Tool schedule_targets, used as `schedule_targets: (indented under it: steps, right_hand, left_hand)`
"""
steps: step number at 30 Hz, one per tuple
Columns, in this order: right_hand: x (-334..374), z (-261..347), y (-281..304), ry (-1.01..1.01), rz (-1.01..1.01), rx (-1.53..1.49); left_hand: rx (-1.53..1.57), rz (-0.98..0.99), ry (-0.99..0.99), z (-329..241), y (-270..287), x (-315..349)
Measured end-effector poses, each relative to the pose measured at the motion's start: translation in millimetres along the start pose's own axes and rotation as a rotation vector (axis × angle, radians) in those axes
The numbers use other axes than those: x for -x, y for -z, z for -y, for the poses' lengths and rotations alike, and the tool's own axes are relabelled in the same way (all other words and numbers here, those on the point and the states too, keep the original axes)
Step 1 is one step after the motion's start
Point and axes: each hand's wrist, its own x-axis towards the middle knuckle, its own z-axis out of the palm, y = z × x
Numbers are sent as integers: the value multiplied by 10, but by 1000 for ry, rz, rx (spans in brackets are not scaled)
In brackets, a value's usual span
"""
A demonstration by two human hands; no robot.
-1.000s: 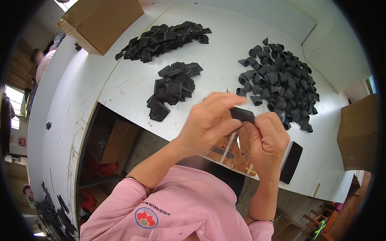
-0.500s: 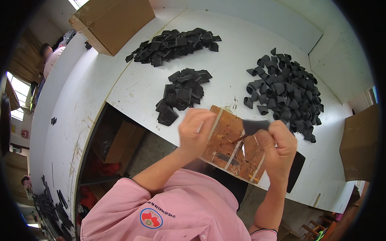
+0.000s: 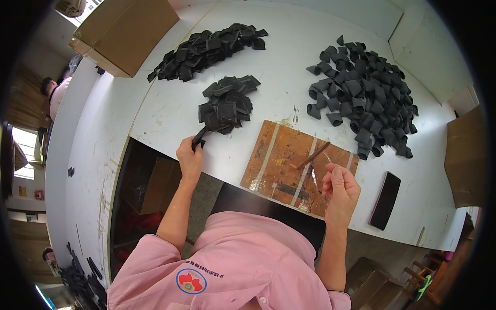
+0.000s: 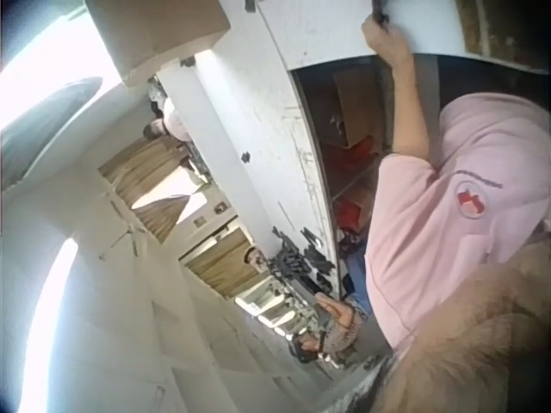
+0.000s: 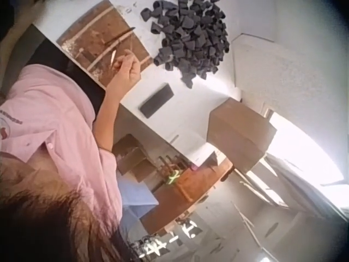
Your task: The recorder is using a small scraper tool to remove excess material and trim small black rubber components on a wooden workbench.
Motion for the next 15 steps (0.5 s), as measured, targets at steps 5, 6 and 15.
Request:
schedule_targets:
  steps: [5,6,15]
  right_hand:
    - [137,-27,79,-37,-14,114]
    - [154,-34,75,-38,10,102]
    - [244,-96,-7,-11,111,238]
  left_hand:
    - [442,-52,303,-547,91,356]
    - [440,-29,222,-693,85,352]
    - [253,191,-92,-1165,-242,85]
